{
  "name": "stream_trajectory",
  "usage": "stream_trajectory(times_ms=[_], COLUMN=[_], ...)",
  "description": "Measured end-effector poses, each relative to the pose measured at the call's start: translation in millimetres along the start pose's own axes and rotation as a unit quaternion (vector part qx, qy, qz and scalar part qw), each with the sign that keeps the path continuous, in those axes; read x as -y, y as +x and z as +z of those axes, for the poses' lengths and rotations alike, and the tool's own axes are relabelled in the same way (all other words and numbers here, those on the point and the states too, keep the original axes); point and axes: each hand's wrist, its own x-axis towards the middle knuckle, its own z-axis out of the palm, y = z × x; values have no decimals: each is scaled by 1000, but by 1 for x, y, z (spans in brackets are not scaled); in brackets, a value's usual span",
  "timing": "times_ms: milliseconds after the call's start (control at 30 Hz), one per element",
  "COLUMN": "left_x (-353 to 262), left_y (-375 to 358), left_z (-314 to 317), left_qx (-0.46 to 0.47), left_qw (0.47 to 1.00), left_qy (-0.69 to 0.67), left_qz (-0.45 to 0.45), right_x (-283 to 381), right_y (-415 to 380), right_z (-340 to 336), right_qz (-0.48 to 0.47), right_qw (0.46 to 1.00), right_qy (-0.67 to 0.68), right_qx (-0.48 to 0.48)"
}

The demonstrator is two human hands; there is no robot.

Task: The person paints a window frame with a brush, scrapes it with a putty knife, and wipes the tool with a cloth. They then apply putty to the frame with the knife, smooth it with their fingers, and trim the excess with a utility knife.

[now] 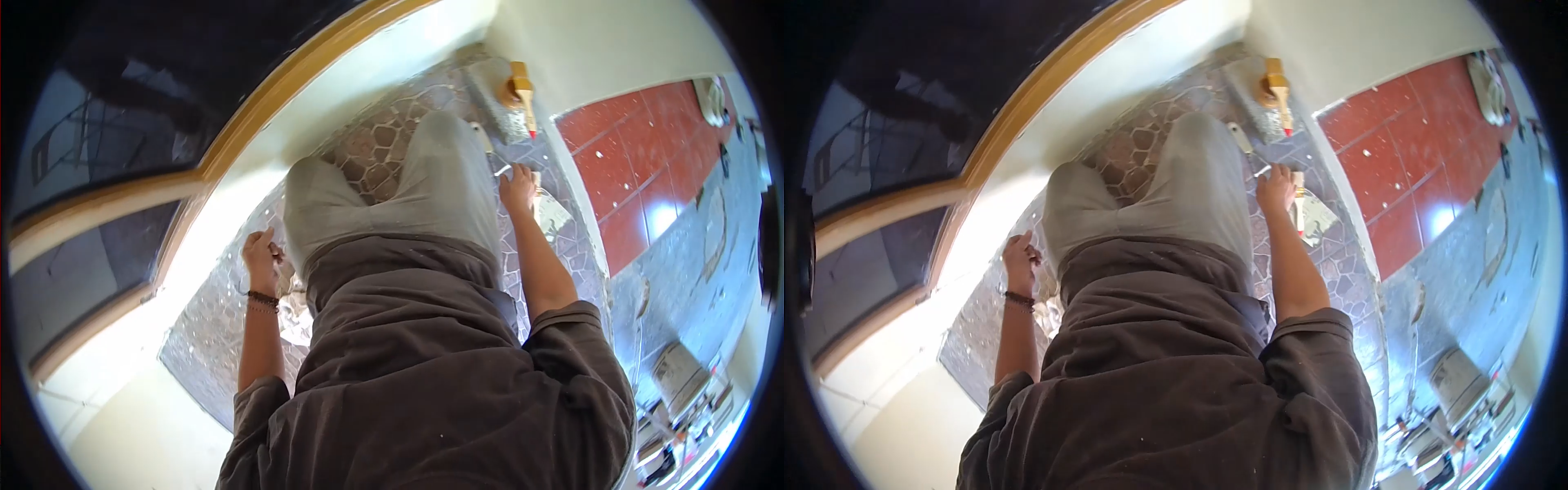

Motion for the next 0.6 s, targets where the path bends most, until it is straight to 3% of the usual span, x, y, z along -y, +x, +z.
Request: stream_trajectory(times_ms=[100, 267, 333, 367, 467, 533, 600], left_x=[30, 77, 93, 102, 141, 171, 227], left_y=[-9, -32, -35, -36, -24, -9, 15], left_z=[-37, -86, -99, -102, -109, -114, -120], left_qx=[-11, -89, -79, -67, -33, 26, 22], left_qw=[1000, 989, 989, 989, 990, 974, 942], left_qy=[7, 4, 2, 13, 32, 167, 329], left_qz=[-25, -115, -127, -128, -130, -150, -61], right_x=[23, 29, 30, 28, 22, 18, 14], right_y=[8, 21, 23, 22, 24, 16, 4], right_z=[-2, 3, 2, 1, -8, -12, -14], right_qz=[71, 58, 68, 56, 78, 54, 39], right_qw=[985, 971, 964, 976, 986, 992, 995], right_qy=[-125, -204, -233, -203, -115, -106, -91], right_qx=[98, 108, 111, 60, 93, 51, 10])
